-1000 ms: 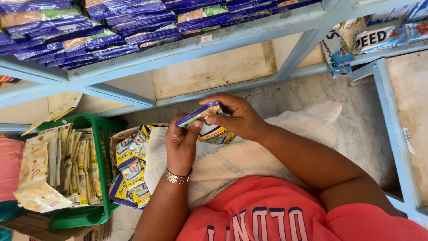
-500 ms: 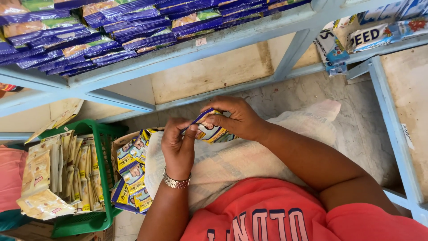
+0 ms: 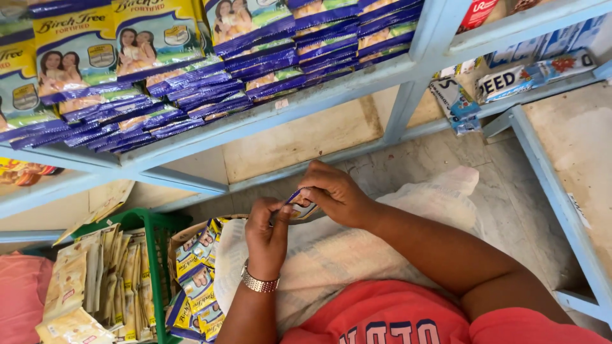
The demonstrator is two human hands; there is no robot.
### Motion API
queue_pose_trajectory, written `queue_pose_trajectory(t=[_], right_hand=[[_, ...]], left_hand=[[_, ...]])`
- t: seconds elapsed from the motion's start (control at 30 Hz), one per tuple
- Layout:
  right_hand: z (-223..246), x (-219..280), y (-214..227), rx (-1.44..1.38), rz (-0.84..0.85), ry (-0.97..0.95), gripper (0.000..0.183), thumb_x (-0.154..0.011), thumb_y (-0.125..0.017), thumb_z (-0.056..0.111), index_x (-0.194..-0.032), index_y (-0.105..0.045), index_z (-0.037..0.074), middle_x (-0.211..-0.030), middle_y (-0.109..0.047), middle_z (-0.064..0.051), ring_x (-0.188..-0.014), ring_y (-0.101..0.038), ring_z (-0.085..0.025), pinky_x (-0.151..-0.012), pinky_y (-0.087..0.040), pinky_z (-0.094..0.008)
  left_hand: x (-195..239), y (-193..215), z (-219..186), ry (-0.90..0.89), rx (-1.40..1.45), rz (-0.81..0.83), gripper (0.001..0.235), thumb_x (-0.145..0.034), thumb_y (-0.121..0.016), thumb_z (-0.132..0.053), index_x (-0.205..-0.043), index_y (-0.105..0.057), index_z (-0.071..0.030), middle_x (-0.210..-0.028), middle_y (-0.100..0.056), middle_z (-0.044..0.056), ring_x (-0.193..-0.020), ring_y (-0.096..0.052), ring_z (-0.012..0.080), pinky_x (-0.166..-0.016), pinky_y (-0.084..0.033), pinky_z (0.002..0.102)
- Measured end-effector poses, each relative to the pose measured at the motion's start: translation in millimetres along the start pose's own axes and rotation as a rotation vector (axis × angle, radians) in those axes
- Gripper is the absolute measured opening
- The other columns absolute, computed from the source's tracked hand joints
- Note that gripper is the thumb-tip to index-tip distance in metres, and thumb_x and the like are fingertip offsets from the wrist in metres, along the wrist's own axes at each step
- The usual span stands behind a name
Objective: Stocking and organizing milk powder sachets on grocery store shelves.
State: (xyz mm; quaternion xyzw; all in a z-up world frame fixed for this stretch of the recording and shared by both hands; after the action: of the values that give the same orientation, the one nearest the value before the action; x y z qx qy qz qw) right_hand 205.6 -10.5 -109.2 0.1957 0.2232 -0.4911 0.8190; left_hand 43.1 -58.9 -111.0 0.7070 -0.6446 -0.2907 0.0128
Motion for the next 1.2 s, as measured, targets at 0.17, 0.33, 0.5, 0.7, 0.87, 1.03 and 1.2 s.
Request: queue_pose_trajectory(t=[0.17,0.33,0.5,0.7,0.87,1.03,1.2], right_hand=[[-4,5,7,0.139,-0.097,-0.047,0.009,-0.101,-0.064,0.003,-0.11,-0.065,0.0,-0.09,-0.056,-0.007,-0.077,-0.058,-0.02,-0.067,-0.048,-0.031],[16,2,8,0.334,-0.065,0.107,0.023,-0.093,-0.069,0.003,-0.115,-0.065,0.001,-0.091,-0.058,-0.01,-0.075,-0.062,-0.027,-0.063,-0.048,-0.037],[26,5,-12,0.477,0.054,0.263,0.025,-0.091,-0.075,0.012,-0.113,-0.066,0.004,-0.087,-0.057,-0.008,-0.078,-0.061,-0.029,-0.067,-0.047,-0.042],[-10,8,-16,0.28,0.145,0.041,0.019,-0.099,-0.075,0.021,-0.109,-0.068,0.007,-0.087,-0.061,-0.007,-0.08,-0.063,-0.025,-0.071,-0.049,-0.039],[-27,-2,-2,0.224,0.382,-0.199,0.042,-0.08,-0.085,0.029,-0.109,-0.067,0.004,-0.097,-0.067,-0.009,-0.088,-0.068,-0.025,-0.074,-0.053,-0.037],[-60,14,29,0.282,0.548,-0.481,0.043,-0.077,-0.086,0.024,-0.112,-0.069,0.004,-0.102,-0.067,-0.008,-0.092,-0.067,-0.022,-0.076,-0.052,-0.036],[-64,9,49,-0.01,0.399,-0.488,0.032,-0.081,-0.085,0.012,-0.109,-0.074,0.002,-0.103,-0.066,-0.005,-0.1,-0.065,-0.017,-0.088,-0.05,-0.029]], left_hand=[[2,-10,-8,-0.023,-0.028,0.042,0.009,-0.096,-0.07,0.0,-0.097,-0.062,-0.002,-0.088,-0.066,0.009,-0.076,-0.067,0.0183,-0.067,-0.053,0.03],[-1,-12,-13,0.033,-0.006,0.081,0.008,-0.094,-0.071,-0.002,-0.097,-0.063,-0.001,-0.089,-0.068,0.01,-0.078,-0.071,0.0196,-0.067,-0.055,0.031],[-3,-14,-19,0.043,-0.171,0.152,0.013,-0.091,-0.072,-0.007,-0.099,-0.065,0.001,-0.091,-0.068,0.016,-0.077,-0.069,0.0298,-0.064,-0.054,0.035],[6,-11,-9,0.124,-0.184,0.162,0.007,-0.097,-0.066,-0.007,-0.096,-0.066,0.001,-0.087,-0.067,0.015,-0.073,-0.071,0.0267,-0.061,-0.055,0.032],[14,13,-3,0.117,-0.013,0.01,0.01,-0.101,-0.06,-0.007,-0.098,-0.067,0.0,-0.091,-0.07,0.008,-0.078,-0.073,0.0158,-0.061,-0.059,0.026],[25,41,23,0.165,0.014,-0.167,0.014,-0.105,-0.059,-0.009,-0.1,-0.069,-0.001,-0.089,-0.069,0.004,-0.077,-0.062,0.0095,-0.064,-0.052,0.024],[26,49,23,0.178,0.18,-0.287,0.013,-0.108,-0.056,-0.012,-0.106,-0.066,-0.004,-0.096,-0.068,-0.001,-0.084,-0.059,0.0055,-0.074,-0.051,0.021]])
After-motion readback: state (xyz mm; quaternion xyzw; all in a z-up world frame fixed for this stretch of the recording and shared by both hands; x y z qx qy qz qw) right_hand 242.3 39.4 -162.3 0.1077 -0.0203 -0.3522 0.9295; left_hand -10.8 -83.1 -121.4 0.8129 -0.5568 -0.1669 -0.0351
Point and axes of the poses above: each hand's wrist, its own x-axis away from the middle knuckle, its own y-axis out of the back of the hand, z = x × y, the point moved 8 cm from there along -x, towards the middle knuckle
